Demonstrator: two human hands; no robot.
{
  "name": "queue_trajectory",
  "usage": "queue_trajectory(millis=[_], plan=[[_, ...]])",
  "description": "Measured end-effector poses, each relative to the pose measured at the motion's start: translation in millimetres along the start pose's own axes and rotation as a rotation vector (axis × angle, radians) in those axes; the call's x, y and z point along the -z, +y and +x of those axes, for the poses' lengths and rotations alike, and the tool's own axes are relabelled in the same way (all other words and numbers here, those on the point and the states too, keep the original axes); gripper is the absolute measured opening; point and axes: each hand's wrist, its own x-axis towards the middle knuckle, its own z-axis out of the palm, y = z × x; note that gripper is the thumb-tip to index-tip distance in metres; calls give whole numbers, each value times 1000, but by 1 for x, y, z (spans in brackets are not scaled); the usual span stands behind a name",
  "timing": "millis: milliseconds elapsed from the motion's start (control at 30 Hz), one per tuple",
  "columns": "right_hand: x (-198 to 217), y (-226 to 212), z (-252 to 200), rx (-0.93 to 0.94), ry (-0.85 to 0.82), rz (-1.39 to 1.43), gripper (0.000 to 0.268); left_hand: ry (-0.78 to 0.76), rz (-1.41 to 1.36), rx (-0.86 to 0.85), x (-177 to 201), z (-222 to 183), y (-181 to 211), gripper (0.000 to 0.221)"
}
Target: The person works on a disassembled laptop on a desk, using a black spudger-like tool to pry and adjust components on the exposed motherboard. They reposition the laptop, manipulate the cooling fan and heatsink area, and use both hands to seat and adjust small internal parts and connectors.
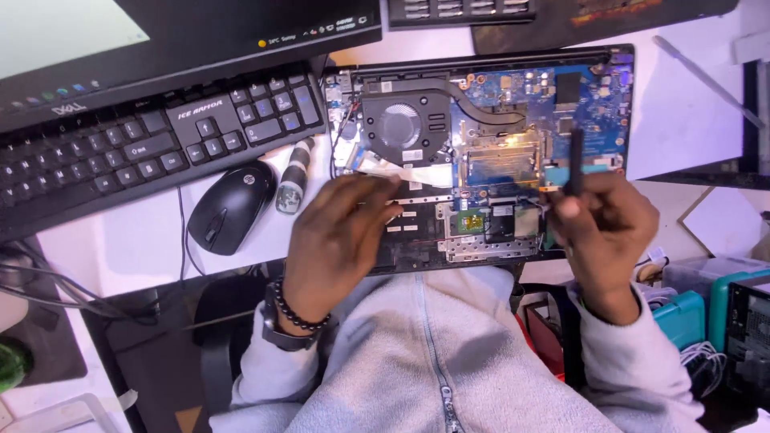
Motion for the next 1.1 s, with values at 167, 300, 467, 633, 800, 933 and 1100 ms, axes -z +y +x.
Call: queue_trajectory(millis=[167, 300, 467, 633, 800, 933, 1100], plan=[[0, 11, -15, -5, 29, 151, 34, -80, 150, -56, -13, -9, -6, 30], [-5, 23, -24, -79, 45, 217, 40, -145, 190, -47, -21, -15, -11, 28], [4, 41, -33, -135, 79, -24, 42, -180, 180, -39, -14, -13, -10, 31], [4, 42, -33, -199, 141, -19, 37, -208, 141, -36, -16, -6, -6, 30], [4, 42, -32, -168, 103, -71, 36, -241, 230, -86, -25, 11, -1, 30], [2, 32, -27, -97, 68, -201, 37, -340, 269, -97, -38, 20, -4, 41], [-2, 23, -21, -38, 23, -228, 41, -96, 296, -35, -47, 28, -8, 35]])
